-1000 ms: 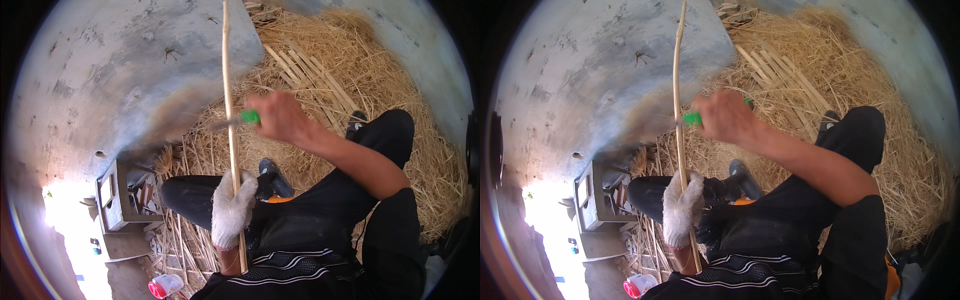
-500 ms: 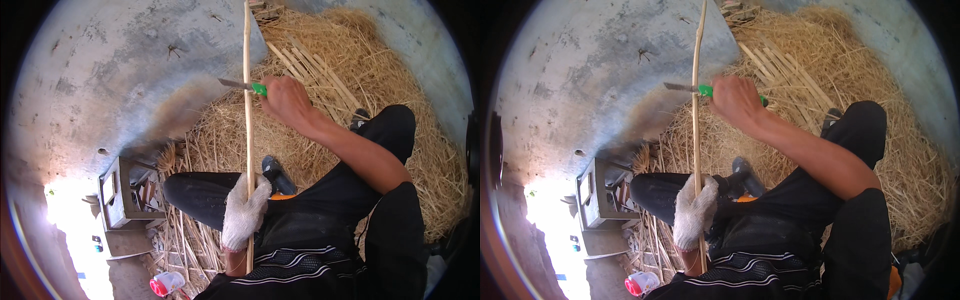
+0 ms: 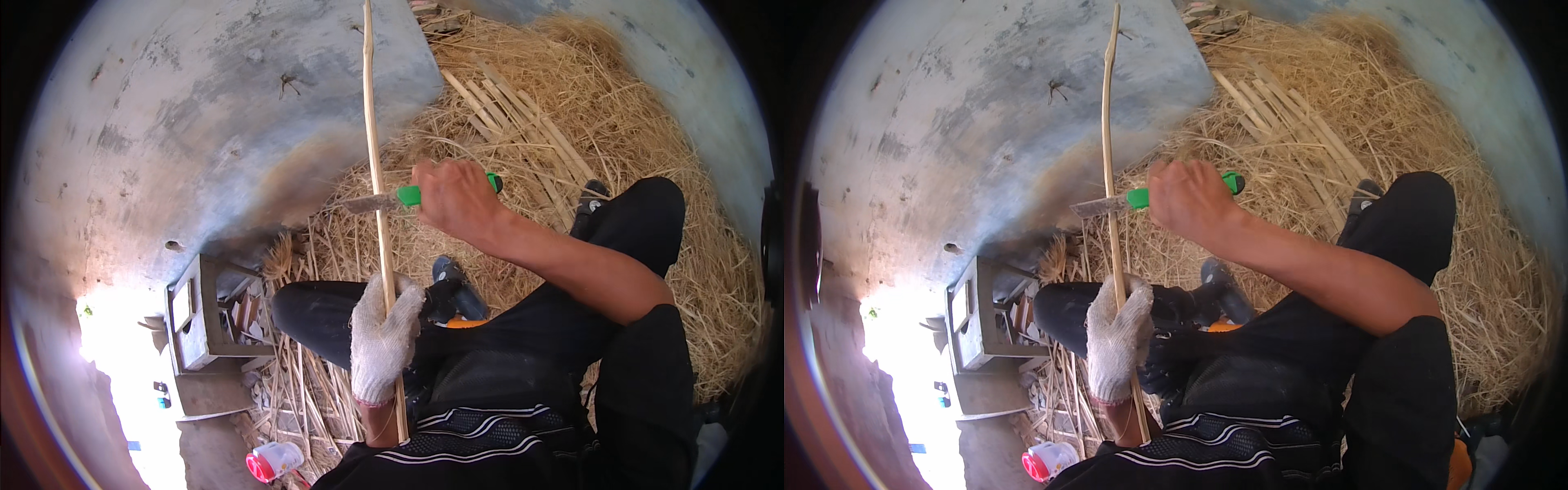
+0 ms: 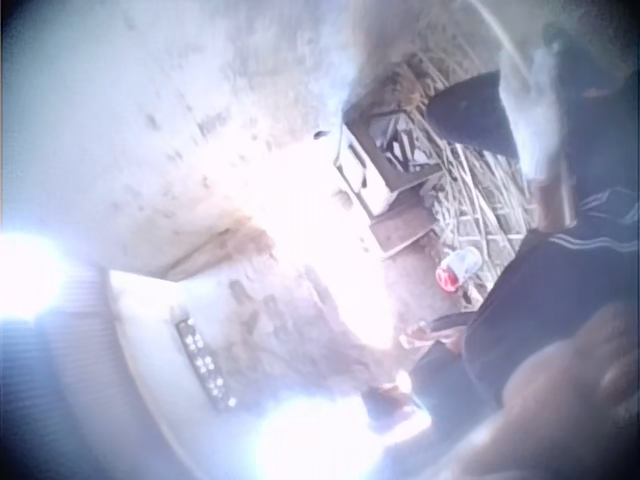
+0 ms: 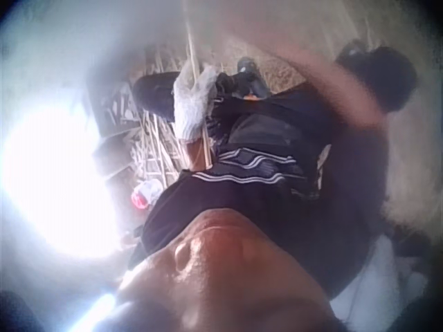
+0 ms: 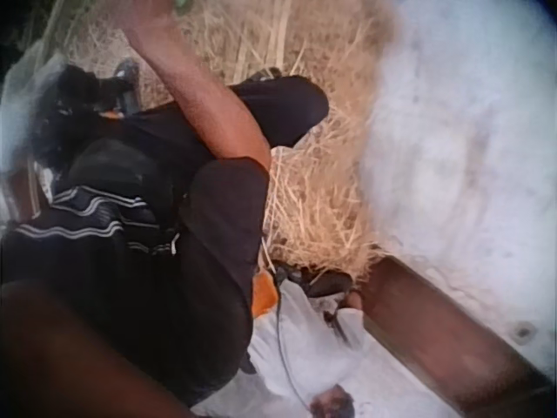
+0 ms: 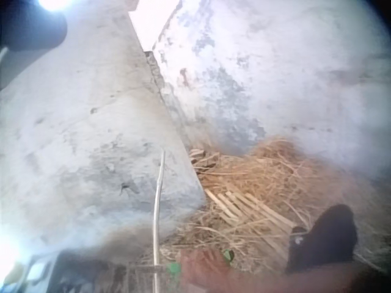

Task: The person sits cross-legged on a bed of straw and uses a green-handled knife to shave the bark off a long, thin wooden stick. They hold the stick with a gloved left hand and repeatedly scrape the surface with the knife in their right hand, peeling away thin strips of bark.

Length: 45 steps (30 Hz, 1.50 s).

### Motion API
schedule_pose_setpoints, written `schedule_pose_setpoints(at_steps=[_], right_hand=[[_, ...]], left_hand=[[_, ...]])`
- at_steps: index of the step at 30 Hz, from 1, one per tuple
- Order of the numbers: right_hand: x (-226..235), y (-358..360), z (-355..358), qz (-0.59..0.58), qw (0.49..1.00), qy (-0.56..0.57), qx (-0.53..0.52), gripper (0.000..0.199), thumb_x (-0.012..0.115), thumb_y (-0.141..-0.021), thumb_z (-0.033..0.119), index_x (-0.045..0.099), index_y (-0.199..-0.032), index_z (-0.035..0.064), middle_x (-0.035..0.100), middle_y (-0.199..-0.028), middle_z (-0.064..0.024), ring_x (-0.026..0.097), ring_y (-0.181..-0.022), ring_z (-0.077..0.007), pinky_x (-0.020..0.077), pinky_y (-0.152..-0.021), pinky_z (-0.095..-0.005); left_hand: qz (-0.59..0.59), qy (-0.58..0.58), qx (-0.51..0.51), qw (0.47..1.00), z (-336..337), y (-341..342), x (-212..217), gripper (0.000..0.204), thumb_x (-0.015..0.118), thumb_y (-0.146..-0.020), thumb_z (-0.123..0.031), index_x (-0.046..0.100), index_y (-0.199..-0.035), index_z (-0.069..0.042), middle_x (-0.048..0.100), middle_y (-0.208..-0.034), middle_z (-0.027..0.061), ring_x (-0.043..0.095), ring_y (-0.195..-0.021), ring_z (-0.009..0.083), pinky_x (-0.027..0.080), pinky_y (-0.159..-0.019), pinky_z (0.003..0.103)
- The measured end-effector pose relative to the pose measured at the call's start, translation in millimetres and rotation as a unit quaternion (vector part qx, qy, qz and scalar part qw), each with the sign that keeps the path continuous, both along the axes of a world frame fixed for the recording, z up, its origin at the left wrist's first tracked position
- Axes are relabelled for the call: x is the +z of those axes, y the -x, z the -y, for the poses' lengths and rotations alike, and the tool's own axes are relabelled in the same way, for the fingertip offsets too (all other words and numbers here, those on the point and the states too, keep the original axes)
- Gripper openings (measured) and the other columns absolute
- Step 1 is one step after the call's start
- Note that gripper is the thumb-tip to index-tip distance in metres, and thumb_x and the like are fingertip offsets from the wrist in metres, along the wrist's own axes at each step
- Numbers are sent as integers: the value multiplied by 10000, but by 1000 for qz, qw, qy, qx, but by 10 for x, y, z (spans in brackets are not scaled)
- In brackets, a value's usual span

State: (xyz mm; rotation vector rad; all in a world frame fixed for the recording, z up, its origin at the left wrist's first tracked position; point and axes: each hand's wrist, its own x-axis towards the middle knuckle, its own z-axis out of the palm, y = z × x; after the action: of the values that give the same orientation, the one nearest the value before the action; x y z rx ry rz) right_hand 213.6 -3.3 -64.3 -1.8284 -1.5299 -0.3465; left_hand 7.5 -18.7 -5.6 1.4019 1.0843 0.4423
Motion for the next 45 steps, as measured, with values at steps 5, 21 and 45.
schedule_pose_setpoints(at_steps=[5, 21, 45], right_hand=[[-3, 336, 233, -1, 997, 49, 53, 176, 583, -851, 123, 560, -729, -2, 558, -519, -113, 603, -442, -253, 481, -416, -414], [-133, -510, -381, 50, 983, 95, -151, 234, 585, -934, 168, 596, -793, -18, 565, -573, -76, 525, -453, -175, 457, -394, -344], [9, 299, 235, 32, 997, 36, 54, 203, 589, -872, 162, 542, -730, 24, 516, -471, -92, 584, -409, -256, 485, -417, -419]], left_hand=[[-19, 10, 14, 1000, -50, -12, 74, 130, 647, -920, -176, 584, -926, -63, 510, -631, -44, 466, -545, 33, 359, -485, 204], [24, 44, -27, 998, 17, 6, -51, 144, 632, -950, -228, 576, -973, -97, 465, -617, -66, 405, -459, 13, 287, -378, 188], [-1, 57, 14, 998, -16, 5, 85, 127, 637, -941, -198, 579, -978, -91, 473, -624, -67, 412, -478, 11, 298, -402, 172]])
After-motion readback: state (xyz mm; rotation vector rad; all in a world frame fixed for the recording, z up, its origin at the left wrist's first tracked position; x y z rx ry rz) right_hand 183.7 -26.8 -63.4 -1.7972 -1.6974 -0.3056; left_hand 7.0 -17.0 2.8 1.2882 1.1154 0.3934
